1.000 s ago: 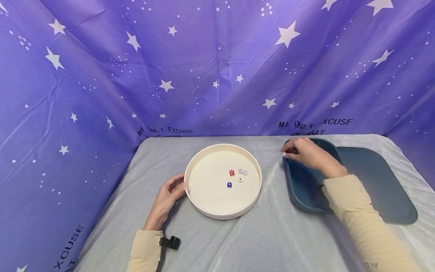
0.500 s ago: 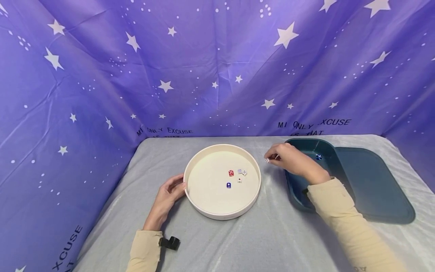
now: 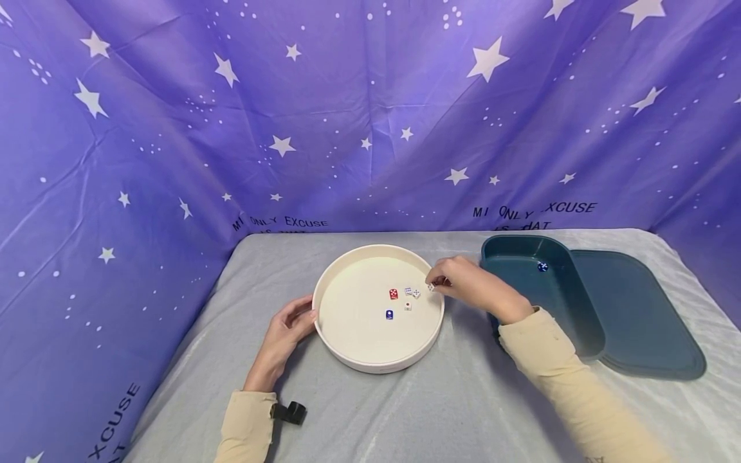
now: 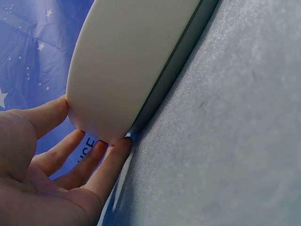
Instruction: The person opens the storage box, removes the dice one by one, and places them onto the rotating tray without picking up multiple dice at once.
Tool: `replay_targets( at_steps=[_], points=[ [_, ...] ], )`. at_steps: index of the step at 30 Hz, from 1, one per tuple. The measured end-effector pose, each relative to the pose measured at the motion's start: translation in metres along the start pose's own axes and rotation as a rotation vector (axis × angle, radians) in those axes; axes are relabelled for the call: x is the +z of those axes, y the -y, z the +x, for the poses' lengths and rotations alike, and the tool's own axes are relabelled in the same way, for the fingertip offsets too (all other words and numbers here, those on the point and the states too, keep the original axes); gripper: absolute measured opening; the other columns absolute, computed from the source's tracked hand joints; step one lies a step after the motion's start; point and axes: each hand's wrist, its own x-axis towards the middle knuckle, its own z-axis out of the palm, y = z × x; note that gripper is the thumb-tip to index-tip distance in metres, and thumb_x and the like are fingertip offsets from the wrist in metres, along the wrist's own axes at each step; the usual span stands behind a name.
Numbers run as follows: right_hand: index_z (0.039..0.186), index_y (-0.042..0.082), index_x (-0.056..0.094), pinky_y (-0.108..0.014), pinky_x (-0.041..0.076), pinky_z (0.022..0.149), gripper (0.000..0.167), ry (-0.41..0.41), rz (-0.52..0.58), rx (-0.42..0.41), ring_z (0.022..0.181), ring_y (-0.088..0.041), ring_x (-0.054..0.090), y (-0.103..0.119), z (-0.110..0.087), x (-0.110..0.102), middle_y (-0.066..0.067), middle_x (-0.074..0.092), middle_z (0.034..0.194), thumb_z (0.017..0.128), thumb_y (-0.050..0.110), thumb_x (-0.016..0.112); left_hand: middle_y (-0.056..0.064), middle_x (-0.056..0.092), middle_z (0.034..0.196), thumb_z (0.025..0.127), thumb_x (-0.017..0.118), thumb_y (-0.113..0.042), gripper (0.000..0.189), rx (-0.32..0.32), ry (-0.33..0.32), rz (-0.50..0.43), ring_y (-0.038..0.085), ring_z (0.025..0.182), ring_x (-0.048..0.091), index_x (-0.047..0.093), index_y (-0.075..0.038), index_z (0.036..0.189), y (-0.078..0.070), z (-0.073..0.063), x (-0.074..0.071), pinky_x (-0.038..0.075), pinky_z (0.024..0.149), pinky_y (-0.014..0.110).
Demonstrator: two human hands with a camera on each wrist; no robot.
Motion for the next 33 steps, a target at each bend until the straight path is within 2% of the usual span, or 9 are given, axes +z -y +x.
replay_targets(
  at_steps=[3,8,16,23,33],
  points=[
    [0.099,0.002,0.076,-0.032,0.059,0.076,0.015,0.017,-0.01,-0.018,0.088,-0.018,0.066,0.004,0.003,0.003,-0.008,0.072,0.096,0.085,-0.001,0.075,0.022,0.051,0.141,0.095,0.066,-0.009,0.049,0.0,0.001,-0.002,0.014,0.117,0.061,0.05,0.002,0.14,0.0,0.0,0.0,0.055,0.095,0.023],
    [0.097,0.001,0.076,-0.027,0.054,0.069,0.013,0.062,-0.029,-0.039,0.078,-0.012,0.06,0.008,0.01,0.011,-0.004,0.069,0.088,0.084,-0.002,0.075,0.022,0.052,0.141,0.096,0.066,-0.008,0.048,0.008,0.002,0.013,0.015,0.117,0.061,0.05,0.001,0.14,-0.001,0.0,0.0,0.055,0.095,0.023],
    [0.087,0.004,0.076,-0.023,0.047,0.063,0.006,0.093,0.018,-0.069,0.07,-0.01,0.051,0.014,0.016,0.029,0.0,0.064,0.077,0.086,-0.002,0.073,0.021,0.052,0.14,0.095,0.067,-0.009,0.048,0.01,-0.003,0.028,0.014,0.117,0.062,0.051,0.001,0.14,0.0,0.0,0.0,0.055,0.095,0.022],
    [0.09,0.003,0.076,-0.029,0.058,0.077,0.007,0.095,0.013,-0.065,0.085,-0.014,0.066,0.018,0.016,0.044,-0.005,0.071,0.088,0.085,0.0,0.075,0.021,0.052,0.141,0.095,0.067,-0.01,0.048,0.004,0.001,0.021,0.015,0.117,0.061,0.051,0.001,0.14,0.0,0.0,0.001,0.055,0.095,0.022],
    [0.09,0.002,0.076,-0.026,0.058,0.076,0.01,0.097,0.009,-0.058,0.083,-0.013,0.064,0.023,0.016,0.045,-0.003,0.071,0.087,0.082,-0.003,0.075,0.021,0.053,0.14,0.095,0.067,-0.01,0.048,0.011,-0.007,0.029,0.013,0.115,0.062,0.051,0.0,0.139,-0.001,0.0,0.001,0.055,0.094,0.021]
  ],
)
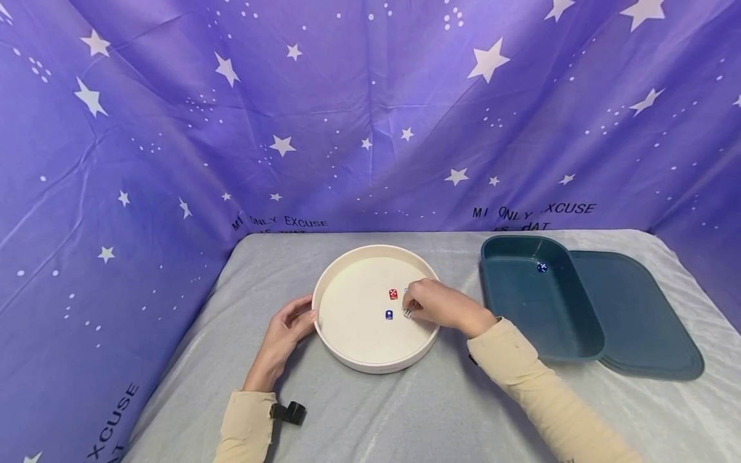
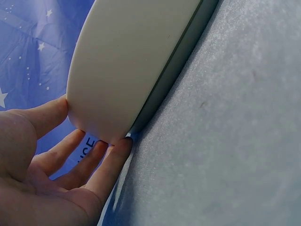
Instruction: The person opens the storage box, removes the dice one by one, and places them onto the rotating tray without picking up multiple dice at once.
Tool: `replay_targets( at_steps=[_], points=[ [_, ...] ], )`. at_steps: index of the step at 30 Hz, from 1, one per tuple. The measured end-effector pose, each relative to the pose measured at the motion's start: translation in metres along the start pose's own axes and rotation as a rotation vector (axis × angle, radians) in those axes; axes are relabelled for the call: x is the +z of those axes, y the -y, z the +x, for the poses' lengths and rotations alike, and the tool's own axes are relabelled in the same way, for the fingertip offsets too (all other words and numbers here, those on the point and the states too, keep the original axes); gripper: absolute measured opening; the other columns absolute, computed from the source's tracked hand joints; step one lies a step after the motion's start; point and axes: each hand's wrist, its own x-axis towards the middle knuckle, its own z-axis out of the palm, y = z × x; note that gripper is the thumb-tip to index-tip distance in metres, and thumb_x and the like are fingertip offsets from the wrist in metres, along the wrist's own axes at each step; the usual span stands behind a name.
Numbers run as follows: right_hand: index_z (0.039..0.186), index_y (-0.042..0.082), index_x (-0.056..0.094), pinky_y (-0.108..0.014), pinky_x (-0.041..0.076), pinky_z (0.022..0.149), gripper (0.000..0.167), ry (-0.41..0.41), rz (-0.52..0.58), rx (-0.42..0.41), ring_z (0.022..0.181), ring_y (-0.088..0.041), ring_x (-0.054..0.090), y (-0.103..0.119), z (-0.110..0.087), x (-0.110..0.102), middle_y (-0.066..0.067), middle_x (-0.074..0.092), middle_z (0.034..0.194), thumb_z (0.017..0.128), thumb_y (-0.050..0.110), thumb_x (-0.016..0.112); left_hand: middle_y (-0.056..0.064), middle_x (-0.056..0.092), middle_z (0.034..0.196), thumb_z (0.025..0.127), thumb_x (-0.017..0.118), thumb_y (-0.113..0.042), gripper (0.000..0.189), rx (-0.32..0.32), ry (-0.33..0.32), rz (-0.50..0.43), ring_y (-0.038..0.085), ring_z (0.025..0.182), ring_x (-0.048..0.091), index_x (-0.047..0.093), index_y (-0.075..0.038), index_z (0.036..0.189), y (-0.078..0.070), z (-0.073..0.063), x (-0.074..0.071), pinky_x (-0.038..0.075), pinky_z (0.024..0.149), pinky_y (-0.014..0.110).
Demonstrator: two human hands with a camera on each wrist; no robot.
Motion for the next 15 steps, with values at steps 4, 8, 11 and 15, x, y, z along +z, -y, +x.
replay_targets(
  at_steps=[4,8,11,15],
  points=[
    [0.092,0.002,0.075,-0.025,0.055,0.072,0.012,0.0,0.007,0.013,0.078,-0.011,0.06,0.0,-0.001,-0.007,-0.004,0.069,0.087,0.083,-0.004,0.074,0.021,0.052,0.141,0.095,0.067,-0.011,0.049,-0.001,0.001,0.004,0.013,0.116,0.061,0.051,0.0,0.14,0.0,0.0,0.0,0.055,0.094,0.02],
    [0.096,0.002,0.075,-0.027,0.056,0.072,0.013,-0.001,0.008,0.025,0.078,-0.012,0.061,-0.001,-0.003,-0.015,-0.007,0.069,0.089,0.085,-0.004,0.072,0.022,0.052,0.141,0.095,0.067,-0.011,0.05,-0.004,0.007,-0.002,0.015,0.117,0.061,0.05,0.001,0.141,-0.001,0.0,0.0,0.055,0.094,0.021],
    [0.098,0.002,0.075,-0.028,0.057,0.074,0.014,0.001,-0.003,0.033,0.08,-0.013,0.063,-0.002,-0.005,-0.022,-0.007,0.069,0.092,0.086,-0.003,0.071,0.022,0.051,0.141,0.095,0.067,-0.01,0.05,-0.006,0.007,-0.015,0.015,0.116,0.062,0.05,0.002,0.14,0.0,0.0,0.0,0.055,0.094,0.021],
    [0.102,0.001,0.074,-0.029,0.058,0.076,0.016,0.005,-0.003,0.052,0.084,-0.016,0.066,-0.004,-0.009,-0.031,-0.009,0.07,0.096,0.086,-0.003,0.071,0.022,0.052,0.141,0.095,0.067,-0.008,0.05,-0.012,0.003,-0.028,0.014,0.115,0.062,0.05,0.002,0.14,0.0,-0.001,0.0,0.055,0.094,0.022]
  ],
)
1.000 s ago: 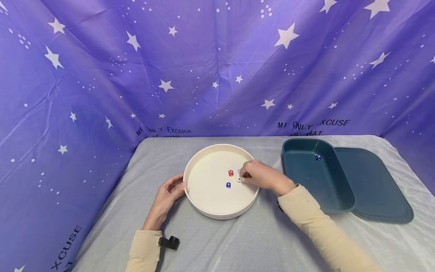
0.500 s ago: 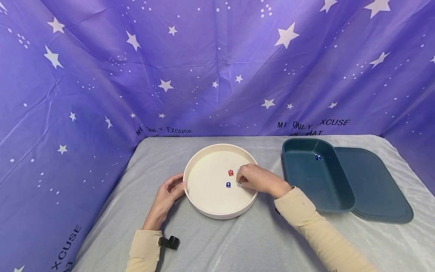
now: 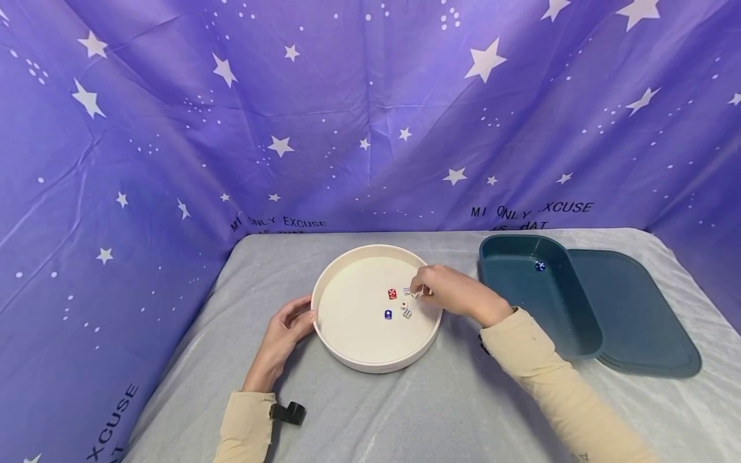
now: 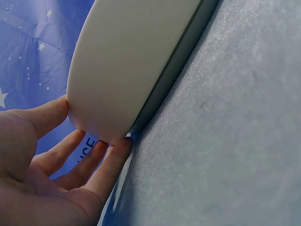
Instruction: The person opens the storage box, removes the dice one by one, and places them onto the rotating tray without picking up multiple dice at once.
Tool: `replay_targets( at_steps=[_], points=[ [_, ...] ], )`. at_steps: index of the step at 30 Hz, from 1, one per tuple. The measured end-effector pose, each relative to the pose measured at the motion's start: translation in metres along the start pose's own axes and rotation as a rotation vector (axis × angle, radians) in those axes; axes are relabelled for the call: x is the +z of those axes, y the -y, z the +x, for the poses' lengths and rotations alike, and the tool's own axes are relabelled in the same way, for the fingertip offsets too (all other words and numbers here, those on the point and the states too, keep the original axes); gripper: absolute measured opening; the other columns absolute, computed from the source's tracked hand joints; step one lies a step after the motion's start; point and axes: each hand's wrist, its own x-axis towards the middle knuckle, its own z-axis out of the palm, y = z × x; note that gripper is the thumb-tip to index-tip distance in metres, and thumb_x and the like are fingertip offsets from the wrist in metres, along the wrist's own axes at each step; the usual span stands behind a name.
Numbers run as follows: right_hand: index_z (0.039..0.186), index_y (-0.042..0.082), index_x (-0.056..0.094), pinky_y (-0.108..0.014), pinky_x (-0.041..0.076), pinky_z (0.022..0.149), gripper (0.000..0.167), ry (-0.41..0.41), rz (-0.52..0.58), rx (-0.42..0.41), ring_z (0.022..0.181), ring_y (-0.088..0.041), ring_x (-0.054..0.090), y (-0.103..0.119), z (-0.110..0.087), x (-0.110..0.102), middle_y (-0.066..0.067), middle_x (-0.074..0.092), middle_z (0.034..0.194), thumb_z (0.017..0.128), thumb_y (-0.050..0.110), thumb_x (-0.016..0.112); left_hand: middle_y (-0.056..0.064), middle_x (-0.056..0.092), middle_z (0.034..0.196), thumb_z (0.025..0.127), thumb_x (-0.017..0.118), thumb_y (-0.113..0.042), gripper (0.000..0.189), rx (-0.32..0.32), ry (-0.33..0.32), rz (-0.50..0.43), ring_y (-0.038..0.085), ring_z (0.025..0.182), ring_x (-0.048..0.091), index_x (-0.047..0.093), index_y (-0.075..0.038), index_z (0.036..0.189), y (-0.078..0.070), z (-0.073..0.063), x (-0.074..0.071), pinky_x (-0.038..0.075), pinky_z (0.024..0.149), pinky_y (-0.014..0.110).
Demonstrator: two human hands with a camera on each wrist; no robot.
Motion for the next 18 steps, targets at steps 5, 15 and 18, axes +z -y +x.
replay_targets(
  at_steps=[5,15,18],
  points=[
    [0.106,0.0,0.073,-0.029,0.059,0.078,0.02,-0.007,0.015,0.024,0.087,-0.019,0.067,-0.005,-0.005,-0.009,-0.012,0.07,0.102,0.087,-0.004,0.071,0.023,0.051,0.141,0.095,0.067,-0.009,0.05,0.0,0.002,0.002,0.014,0.116,0.062,0.049,0.002,0.141,0.0,0.0,0.0,0.055,0.094,0.021],
    [0.108,0.003,0.071,-0.035,0.059,0.078,0.02,-0.074,-0.02,0.066,0.09,-0.022,0.067,-0.015,-0.015,-0.022,-0.009,0.071,0.098,0.088,-0.001,0.07,0.021,0.052,0.141,0.095,0.067,-0.009,0.048,0.004,0.0,0.016,0.014,0.115,0.062,0.051,0.001,0.139,0.001,0.0,0.0,0.055,0.094,0.021],
    [0.111,0.005,0.07,-0.035,0.058,0.076,0.022,-0.083,-0.014,0.094,0.089,-0.021,0.066,-0.019,-0.019,-0.025,-0.008,0.07,0.099,0.09,0.002,0.07,0.021,0.052,0.141,0.095,0.067,-0.009,0.048,0.006,0.0,0.016,0.014,0.115,0.062,0.051,0.001,0.139,0.001,0.0,0.0,0.055,0.094,0.021]
  ],
)
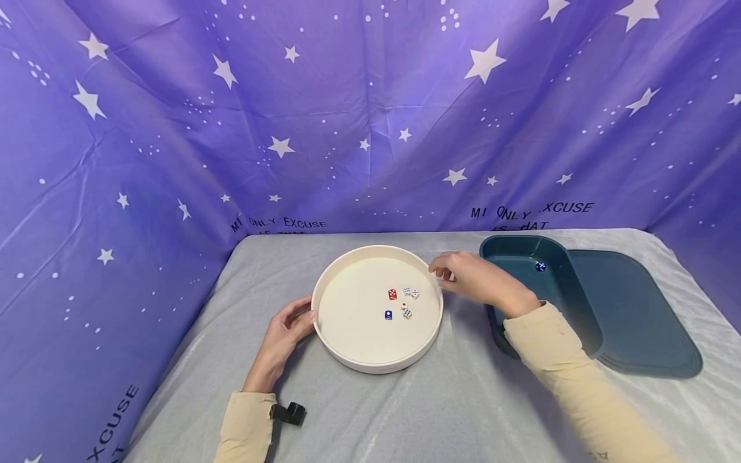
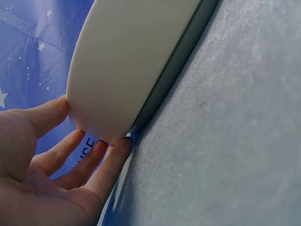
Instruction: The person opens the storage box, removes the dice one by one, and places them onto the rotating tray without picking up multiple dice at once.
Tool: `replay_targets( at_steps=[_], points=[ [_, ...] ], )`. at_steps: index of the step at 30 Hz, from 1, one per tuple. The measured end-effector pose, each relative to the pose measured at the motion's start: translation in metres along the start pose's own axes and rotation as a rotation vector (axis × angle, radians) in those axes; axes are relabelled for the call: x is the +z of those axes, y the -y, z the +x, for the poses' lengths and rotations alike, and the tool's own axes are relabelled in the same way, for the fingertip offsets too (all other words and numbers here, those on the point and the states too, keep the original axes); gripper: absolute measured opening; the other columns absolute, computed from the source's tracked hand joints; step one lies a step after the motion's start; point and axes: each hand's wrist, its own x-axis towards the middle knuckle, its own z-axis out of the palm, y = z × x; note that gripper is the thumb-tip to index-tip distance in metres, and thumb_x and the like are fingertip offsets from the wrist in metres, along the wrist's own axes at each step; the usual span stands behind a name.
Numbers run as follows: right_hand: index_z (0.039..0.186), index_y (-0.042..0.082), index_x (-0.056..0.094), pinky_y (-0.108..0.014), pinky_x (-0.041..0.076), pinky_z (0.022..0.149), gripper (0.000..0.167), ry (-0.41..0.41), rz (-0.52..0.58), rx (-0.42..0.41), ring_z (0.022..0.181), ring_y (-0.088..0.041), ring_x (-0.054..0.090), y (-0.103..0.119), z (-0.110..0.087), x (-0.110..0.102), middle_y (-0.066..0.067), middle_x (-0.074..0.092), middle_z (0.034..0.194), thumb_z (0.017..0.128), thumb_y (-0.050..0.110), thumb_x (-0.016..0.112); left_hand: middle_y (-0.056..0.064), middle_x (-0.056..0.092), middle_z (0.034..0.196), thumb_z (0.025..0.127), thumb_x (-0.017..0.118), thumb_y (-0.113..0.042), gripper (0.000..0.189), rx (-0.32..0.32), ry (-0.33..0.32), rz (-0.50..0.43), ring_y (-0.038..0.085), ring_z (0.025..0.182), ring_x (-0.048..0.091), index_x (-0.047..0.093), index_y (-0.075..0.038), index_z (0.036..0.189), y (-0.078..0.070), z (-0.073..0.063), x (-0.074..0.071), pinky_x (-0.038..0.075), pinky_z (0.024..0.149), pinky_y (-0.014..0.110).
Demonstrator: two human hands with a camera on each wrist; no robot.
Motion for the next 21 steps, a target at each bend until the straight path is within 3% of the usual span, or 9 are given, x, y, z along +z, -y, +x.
replay_targets(
  at_steps=[21],
  points=[
    [0.109,-0.001,0.07,-0.04,0.057,0.074,0.021,-0.065,-0.04,0.089,0.086,-0.022,0.064,-0.045,-0.025,-0.016,-0.011,0.069,0.099,0.089,0.002,0.071,0.022,0.052,0.141,0.095,0.068,-0.01,0.05,0.0,0.001,-0.003,0.017,0.118,0.061,0.05,0.001,0.14,0.0,0.0,0.0,0.055,0.095,0.021]
  ],
)
